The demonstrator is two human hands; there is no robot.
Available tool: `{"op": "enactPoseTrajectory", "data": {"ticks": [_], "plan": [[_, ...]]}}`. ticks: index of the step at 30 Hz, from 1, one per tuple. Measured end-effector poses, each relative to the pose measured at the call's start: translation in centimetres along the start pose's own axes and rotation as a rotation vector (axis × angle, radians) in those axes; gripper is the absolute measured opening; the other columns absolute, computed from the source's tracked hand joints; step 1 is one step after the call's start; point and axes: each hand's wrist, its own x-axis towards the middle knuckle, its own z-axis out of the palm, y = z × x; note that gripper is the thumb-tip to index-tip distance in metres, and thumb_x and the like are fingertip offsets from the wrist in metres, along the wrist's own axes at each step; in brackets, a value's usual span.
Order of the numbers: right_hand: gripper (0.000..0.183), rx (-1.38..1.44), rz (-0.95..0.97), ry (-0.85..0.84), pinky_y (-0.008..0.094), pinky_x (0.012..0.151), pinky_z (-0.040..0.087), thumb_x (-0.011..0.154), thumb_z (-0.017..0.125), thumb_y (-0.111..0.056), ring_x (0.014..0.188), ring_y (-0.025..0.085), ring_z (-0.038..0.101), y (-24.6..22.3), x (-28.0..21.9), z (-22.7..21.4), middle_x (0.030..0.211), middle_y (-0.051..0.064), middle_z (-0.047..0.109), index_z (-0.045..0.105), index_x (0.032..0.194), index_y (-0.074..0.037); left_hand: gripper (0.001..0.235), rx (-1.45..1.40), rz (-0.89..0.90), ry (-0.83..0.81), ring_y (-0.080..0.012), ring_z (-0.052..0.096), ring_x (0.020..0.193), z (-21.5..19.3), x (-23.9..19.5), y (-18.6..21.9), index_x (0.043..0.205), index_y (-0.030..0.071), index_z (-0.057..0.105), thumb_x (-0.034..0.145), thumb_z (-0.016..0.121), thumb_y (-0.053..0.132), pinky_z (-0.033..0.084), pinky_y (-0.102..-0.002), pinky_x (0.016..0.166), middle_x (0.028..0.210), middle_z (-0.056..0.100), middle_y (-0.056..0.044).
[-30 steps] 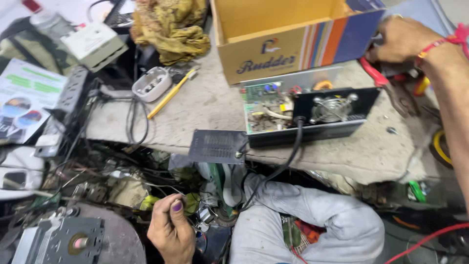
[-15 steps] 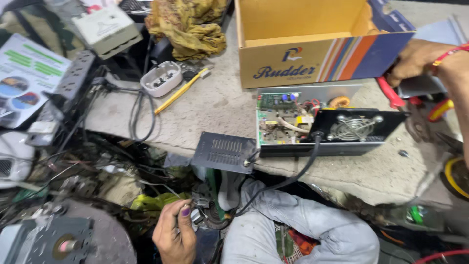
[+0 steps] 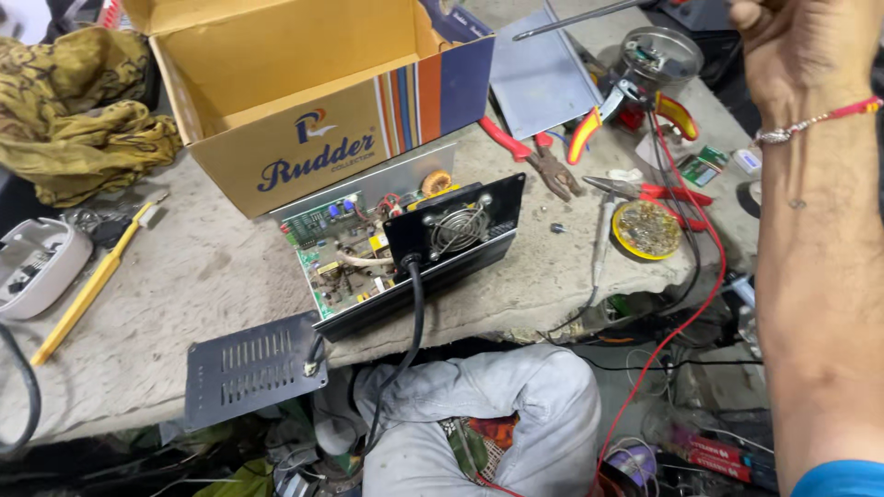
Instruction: The person disassembles a metal-cased electronic power supply, removes the circuit board, and uses a screwdriver to adjust components and connections. They reposition the unit and continue manipulating internal parts throughout the clip.
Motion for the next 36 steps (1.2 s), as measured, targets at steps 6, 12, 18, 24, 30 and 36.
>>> {"op": "enactPoseTrajectory", "data": {"ticks": [6, 12, 18, 24, 30, 36], "plan": [[0.028, 0.017, 0.078, 0.145, 0.025, 0.062, 0.040, 0.120, 0.052, -0.024, 0.070, 0.019, 0.057, -4.0, -2.9, -4.7, 0.093, 0.012, 0.065, 0.058, 0.105, -0.001, 0.008, -0.112, 0.019, -0.035, -0.0198, 0.073, 0.083, 0.8, 0.4, 1.1, 0.107, -0.003, 0.067, 0.101, 0.064, 0.001, 0.059, -0.028, 0.080, 0.094, 0.074, -0.014], [0.027, -0.336, -0.007, -0.053, 0.019, 0.052, 0.041, 0.119, 0.057, -0.037, 0.063, 0.012, 0.059, -6.7, -9.2, 3.9, 0.102, 0.017, 0.075, 0.057, 0.114, -0.010, 0.008, -0.191, -0.003, -0.051, -0.0191, 0.073, 0.081, -1.9, 0.5, 2.2, 0.108, -0.004, 0.067, 0.100, 0.065, -0.001, 0.060, -0.028, 0.078, 0.092, 0.074, -0.014], [0.027, -0.749, -0.046, -0.349, 0.024, 0.071, 0.052, 0.104, 0.067, -0.017, 0.084, 0.015, 0.066, -5.8, -18.5, 14.4, 0.104, 0.016, 0.069, 0.051, 0.123, -0.005, 0.009, -0.459, -0.025, -0.198, -0.0184, 0.073, 0.079, -1.8, -1.3, 4.7, 0.108, -0.004, 0.067, 0.099, 0.065, -0.003, 0.061, -0.027, 0.076, 0.091, 0.075, -0.014], [0.030, -0.642, 0.088, -0.358, 0.036, 0.097, 0.057, 0.108, 0.069, -0.012, 0.101, 0.023, 0.068, -1.6, -24.7, 17.5, 0.106, 0.020, 0.067, 0.049, 0.126, 0.003, 0.009, -0.794, -0.275, -0.560, -0.0164, 0.074, 0.076, -0.1, -2.9, 6.4, 0.106, -0.007, 0.070, 0.098, 0.067, -0.006, 0.062, -0.027, 0.069, 0.095, 0.076, -0.016], [0.023, -0.339, 0.159, -0.274, 0.046, 0.098, 0.057, 0.116, 0.062, -0.015, 0.098, 0.028, 0.069, -2.7, -32.8, 15.4, 0.103, 0.022, 0.068, 0.045, 0.127, -0.003, 0.023, -1.284, -0.848, -0.724, -0.0153, 0.067, 0.083, 2.5, -4.0, 5.8, 0.116, -0.003, 0.071, 0.106, 0.064, 0.016, 0.058, -0.029, 0.073, 0.097, 0.073, -0.013], [0.017, -0.225, 0.200, -0.340, 0.056, 0.100, 0.057, 0.123, 0.054, -0.018, 0.095, 0.033, 0.070, -3.7, -35.9, 16.7, 0.100, 0.024, 0.069, 0.041, 0.128, -0.009, 0.023, -1.207, -0.770, -0.766, -0.0131, 0.067, 0.085, 2.6, -4.1, 5.3, 0.115, -0.003, 0.071, 0.106, 0.065, 0.017, 0.057, -0.027, 0.074, 0.097, 0.072, -0.011]]}}
